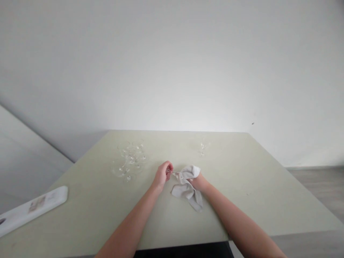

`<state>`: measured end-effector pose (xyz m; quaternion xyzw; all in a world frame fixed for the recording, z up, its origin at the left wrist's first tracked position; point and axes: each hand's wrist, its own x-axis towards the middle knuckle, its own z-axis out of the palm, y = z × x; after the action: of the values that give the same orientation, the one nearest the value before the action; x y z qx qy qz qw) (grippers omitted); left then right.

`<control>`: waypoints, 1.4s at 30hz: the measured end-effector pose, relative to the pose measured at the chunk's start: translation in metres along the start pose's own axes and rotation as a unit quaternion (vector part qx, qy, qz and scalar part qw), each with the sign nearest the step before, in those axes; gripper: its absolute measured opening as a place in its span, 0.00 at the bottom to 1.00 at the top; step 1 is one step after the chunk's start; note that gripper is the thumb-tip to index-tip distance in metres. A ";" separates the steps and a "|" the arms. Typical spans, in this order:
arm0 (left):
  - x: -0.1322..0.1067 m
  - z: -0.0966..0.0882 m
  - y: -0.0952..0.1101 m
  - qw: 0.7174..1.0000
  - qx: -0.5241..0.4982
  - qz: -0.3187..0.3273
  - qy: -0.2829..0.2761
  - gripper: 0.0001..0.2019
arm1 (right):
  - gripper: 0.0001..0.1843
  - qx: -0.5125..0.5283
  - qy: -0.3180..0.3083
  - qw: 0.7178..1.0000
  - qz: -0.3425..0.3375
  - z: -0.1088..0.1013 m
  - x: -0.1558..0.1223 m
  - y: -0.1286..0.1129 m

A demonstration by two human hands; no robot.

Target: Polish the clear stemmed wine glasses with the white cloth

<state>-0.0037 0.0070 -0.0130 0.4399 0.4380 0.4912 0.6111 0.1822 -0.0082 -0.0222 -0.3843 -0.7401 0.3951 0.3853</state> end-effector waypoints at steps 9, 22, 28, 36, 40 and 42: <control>-0.007 0.005 0.010 0.995 0.004 0.101 -0.013 0.16 | 0.20 0.205 -0.032 0.972 0.107 0.008 -0.004 -0.005; -0.003 0.005 0.004 1.000 -0.009 0.006 -0.003 0.16 | 0.06 0.002 0.049 0.999 -0.005 -0.001 -0.005 -0.010; -0.014 0.003 0.015 0.983 0.005 0.162 -0.080 0.15 | 0.15 0.220 -0.016 0.970 0.106 0.003 -0.006 -0.004; -0.003 0.004 0.008 0.997 -0.022 0.063 -0.033 0.19 | 0.09 0.023 0.031 0.999 -0.016 0.000 -0.003 0.001; 0.002 0.003 0.002 0.999 -0.016 -0.029 -0.021 0.20 | 0.18 -0.184 0.048 0.976 -0.107 -0.002 -0.006 0.010; 0.003 0.002 0.000 0.998 -0.014 -0.053 -0.020 0.20 | 0.21 -0.188 0.034 0.971 -0.145 -0.001 -0.006 0.012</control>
<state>-0.0014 0.0094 -0.0128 0.4174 0.4413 0.4555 0.6508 0.1892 -0.0085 -0.0344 -0.3513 -0.8356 0.1755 0.3841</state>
